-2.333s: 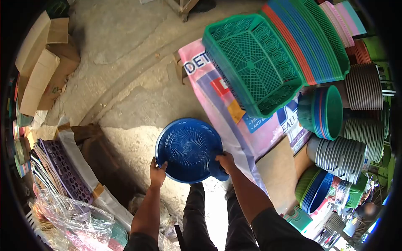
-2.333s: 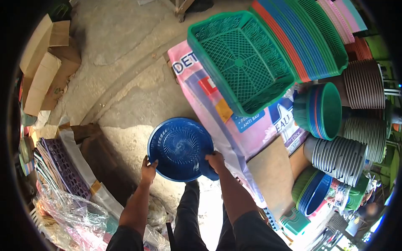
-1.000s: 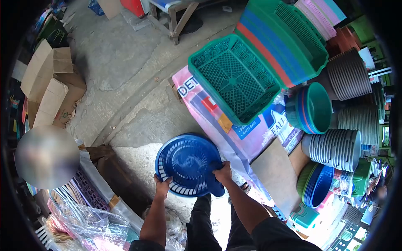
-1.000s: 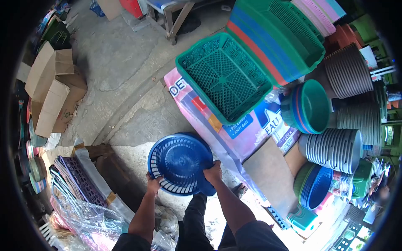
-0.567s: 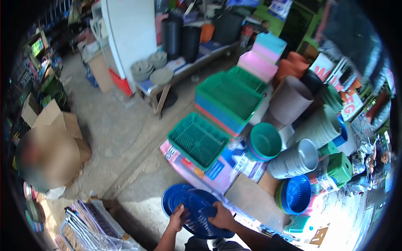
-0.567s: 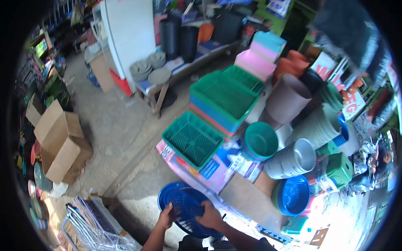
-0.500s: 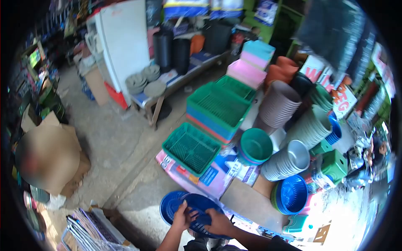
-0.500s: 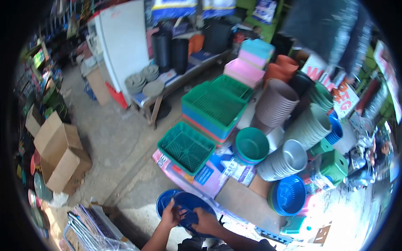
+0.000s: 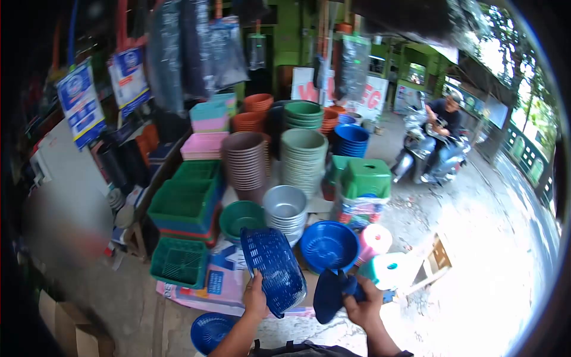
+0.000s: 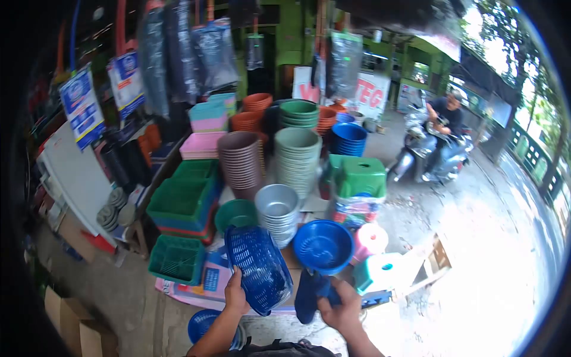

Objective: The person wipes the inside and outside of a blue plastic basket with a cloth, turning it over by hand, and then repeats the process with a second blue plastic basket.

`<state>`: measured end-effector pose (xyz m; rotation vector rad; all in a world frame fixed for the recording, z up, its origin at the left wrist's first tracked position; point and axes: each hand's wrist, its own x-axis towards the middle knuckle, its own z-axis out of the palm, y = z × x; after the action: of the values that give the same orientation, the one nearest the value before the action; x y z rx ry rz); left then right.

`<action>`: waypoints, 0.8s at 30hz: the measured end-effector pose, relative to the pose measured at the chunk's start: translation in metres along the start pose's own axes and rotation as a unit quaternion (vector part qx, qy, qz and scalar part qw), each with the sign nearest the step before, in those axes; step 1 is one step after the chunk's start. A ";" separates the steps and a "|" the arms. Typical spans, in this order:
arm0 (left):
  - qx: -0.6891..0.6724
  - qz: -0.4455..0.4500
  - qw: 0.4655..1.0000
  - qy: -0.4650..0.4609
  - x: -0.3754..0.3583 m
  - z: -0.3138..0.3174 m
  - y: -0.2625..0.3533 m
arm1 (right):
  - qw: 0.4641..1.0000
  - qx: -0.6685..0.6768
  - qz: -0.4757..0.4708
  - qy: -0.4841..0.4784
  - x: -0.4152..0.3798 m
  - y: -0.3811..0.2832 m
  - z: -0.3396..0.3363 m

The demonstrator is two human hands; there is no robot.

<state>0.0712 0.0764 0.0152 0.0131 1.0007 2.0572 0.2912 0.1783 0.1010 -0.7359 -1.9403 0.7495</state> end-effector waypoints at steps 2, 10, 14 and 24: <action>0.084 0.013 0.994 -0.070 -0.012 0.034 -0.026 | 0.987 -0.027 -0.147 0.054 -0.012 0.021 0.003; 0.282 -0.015 0.934 -0.220 -0.049 0.079 -0.069 | 0.993 -0.022 -0.114 -0.009 -0.001 0.063 -0.046; 0.174 -0.105 0.951 -0.234 -0.052 0.085 -0.075 | 0.988 -0.048 -0.114 -0.089 0.003 0.043 -0.058; 0.258 -0.056 0.934 -0.242 -0.063 0.040 -0.092 | 0.998 0.001 -0.026 -0.053 0.000 0.084 -0.054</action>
<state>0.1879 0.0907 0.0028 0.6871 1.1548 1.5218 0.3550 0.2432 0.0611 -0.6527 -2.0469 0.7715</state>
